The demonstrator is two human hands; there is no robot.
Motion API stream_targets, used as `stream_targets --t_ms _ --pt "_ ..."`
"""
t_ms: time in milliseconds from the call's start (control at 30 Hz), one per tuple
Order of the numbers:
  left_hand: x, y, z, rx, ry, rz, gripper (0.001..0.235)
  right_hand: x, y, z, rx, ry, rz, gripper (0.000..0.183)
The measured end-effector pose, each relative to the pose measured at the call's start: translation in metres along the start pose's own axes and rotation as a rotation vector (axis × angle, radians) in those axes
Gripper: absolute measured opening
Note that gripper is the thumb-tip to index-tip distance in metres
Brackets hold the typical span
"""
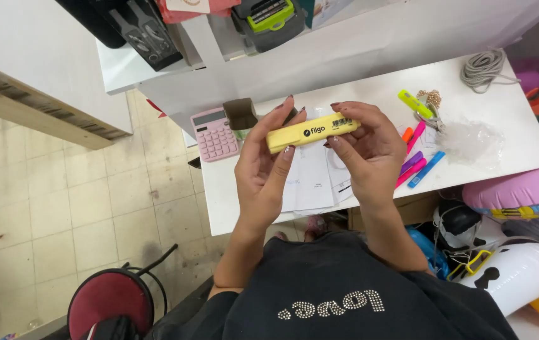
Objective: Testing and organizing highlighters by checking their ink on paper and sorting them into cardboard containers.
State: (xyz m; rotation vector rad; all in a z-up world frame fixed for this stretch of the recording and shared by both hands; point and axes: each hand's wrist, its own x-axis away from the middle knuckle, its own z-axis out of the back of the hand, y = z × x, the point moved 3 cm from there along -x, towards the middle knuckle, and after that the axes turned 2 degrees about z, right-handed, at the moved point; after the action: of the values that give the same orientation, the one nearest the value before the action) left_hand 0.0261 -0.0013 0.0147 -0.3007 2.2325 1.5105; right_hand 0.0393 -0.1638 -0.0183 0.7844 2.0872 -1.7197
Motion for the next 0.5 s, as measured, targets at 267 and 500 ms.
stream_targets --t_ms 267,500 --pt "0.001 -0.022 0.035 -0.108 0.123 0.104 0.028 -0.003 0.016 0.0 -0.019 -0.016 -0.021 0.04" --pt "-0.003 -0.031 0.049 -0.144 0.292 0.011 0.035 -0.009 0.038 -0.004 -0.013 -0.057 -0.154 0.032"
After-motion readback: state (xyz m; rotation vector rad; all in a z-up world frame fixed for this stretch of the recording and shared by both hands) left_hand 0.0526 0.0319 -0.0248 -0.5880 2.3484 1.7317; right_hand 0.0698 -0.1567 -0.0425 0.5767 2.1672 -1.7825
